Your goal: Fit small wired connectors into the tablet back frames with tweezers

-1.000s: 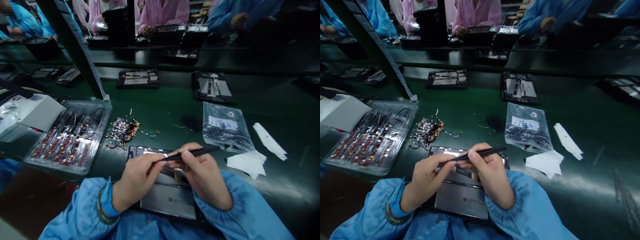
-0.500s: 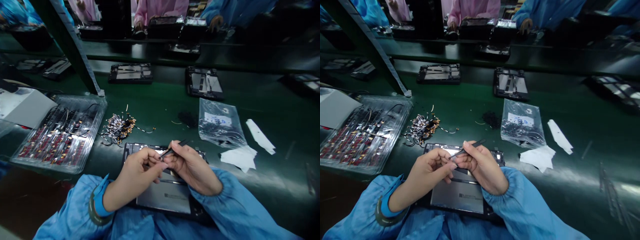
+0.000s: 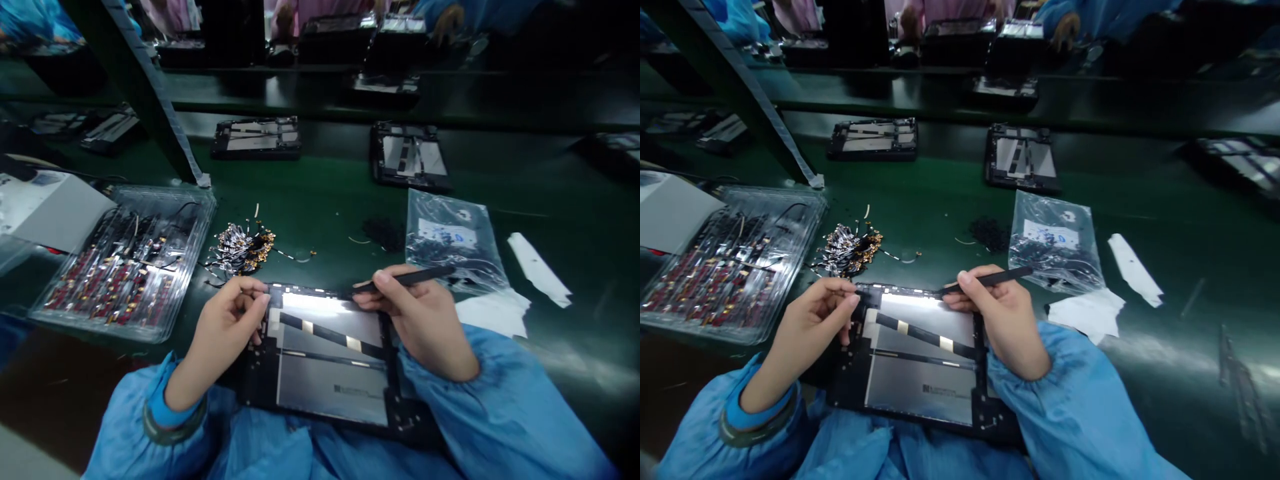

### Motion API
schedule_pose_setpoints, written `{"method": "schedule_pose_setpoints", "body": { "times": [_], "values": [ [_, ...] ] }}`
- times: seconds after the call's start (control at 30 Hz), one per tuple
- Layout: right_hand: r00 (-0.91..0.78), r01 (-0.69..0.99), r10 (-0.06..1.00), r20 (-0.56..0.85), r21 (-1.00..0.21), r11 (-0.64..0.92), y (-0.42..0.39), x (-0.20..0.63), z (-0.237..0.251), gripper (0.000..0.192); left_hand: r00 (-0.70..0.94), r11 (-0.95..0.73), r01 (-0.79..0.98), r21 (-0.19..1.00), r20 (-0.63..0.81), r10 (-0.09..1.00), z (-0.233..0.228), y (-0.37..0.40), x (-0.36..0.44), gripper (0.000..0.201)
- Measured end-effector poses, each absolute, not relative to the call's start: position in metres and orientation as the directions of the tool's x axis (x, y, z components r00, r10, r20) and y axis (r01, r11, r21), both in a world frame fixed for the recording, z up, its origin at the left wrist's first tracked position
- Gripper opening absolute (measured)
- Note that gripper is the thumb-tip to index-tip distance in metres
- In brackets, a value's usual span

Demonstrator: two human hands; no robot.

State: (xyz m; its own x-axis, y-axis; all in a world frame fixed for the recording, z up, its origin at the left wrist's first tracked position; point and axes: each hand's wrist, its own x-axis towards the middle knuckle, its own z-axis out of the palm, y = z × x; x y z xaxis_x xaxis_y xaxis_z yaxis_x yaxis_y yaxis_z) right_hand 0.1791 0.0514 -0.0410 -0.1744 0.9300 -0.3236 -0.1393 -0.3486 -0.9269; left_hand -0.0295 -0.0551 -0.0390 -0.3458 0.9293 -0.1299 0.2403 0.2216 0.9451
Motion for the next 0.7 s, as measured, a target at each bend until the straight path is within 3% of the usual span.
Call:
{"method": "schedule_pose_setpoints", "body": {
  "times": [0.17, 0.43, 0.7],
  "values": [
    [-0.163, -0.022, 0.950, -0.265, -0.962, -0.272, 0.050, 0.180, -0.050, 0.043, -0.381, 0.269, 0.163, 0.949, -0.191, 0.904, -0.040, -0.064, -0.035, 0.017],
    [-0.117, 0.220, 0.974, -0.196, -0.961, -0.167, 0.050, 0.189, -0.046, 0.040, -0.459, 0.284, 0.214, 0.935, -0.160, 0.874, -0.040, -0.075, -0.044, 0.014],
    [-0.206, 0.327, 0.971, -0.122, -0.944, -0.049, 0.049, 0.185, -0.051, 0.032, -0.459, 0.246, 0.335, 0.909, -0.070, 0.885, -0.045, -0.068, -0.040, 0.013]
  ]
}}
